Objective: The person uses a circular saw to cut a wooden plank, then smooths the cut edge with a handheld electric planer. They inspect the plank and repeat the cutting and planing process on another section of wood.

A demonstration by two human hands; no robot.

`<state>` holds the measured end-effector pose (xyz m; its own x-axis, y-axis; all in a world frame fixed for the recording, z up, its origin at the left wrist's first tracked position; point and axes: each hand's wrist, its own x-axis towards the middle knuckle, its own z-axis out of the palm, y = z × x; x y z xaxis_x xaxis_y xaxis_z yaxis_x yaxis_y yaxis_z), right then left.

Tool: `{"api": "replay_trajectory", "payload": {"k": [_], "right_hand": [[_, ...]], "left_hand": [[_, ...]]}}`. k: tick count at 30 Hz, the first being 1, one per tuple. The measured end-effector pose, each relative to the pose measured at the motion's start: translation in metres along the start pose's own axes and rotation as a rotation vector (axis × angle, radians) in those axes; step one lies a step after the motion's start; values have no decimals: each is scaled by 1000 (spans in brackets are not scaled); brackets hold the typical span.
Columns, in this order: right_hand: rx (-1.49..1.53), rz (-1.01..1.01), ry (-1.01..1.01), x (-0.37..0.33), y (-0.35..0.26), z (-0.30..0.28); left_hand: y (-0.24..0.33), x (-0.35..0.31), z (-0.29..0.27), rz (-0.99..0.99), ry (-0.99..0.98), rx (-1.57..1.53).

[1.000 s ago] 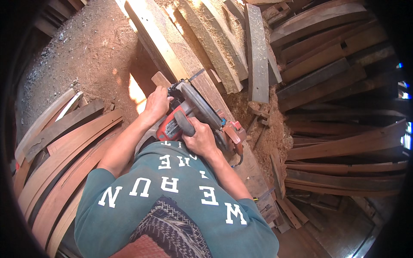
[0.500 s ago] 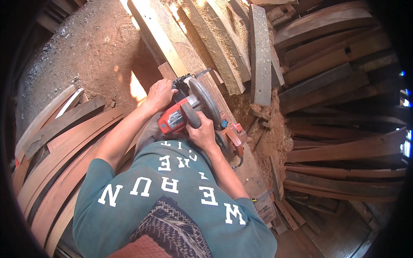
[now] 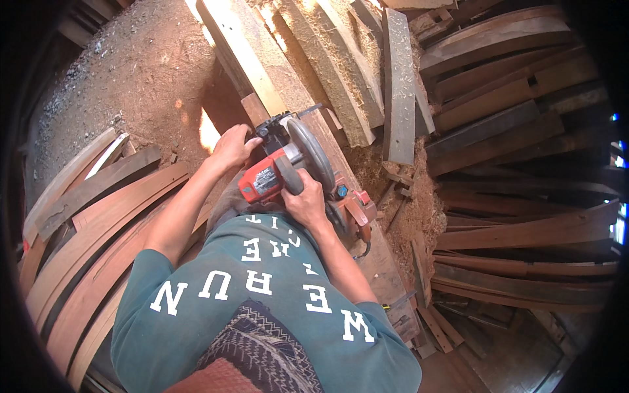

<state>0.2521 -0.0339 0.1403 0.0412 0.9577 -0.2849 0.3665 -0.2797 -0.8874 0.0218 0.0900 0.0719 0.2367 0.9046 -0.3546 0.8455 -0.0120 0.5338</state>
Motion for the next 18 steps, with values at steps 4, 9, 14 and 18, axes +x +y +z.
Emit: {"api": "replay_trajectory", "payload": {"k": [4,9,14,18], "right_hand": [[-2,8,-25,7,-5,2],[-35,57,-50,17,6,11],[-21,11,-50,24,-2,10],[-15,28,-37,35,-10,13]], "left_hand": [[-33,3,19,-324,-175,-257],[-52,8,44,-349,22,-443],[-44,15,38,-433,-34,-536],[-43,23,22,-421,-27,-515]]}}
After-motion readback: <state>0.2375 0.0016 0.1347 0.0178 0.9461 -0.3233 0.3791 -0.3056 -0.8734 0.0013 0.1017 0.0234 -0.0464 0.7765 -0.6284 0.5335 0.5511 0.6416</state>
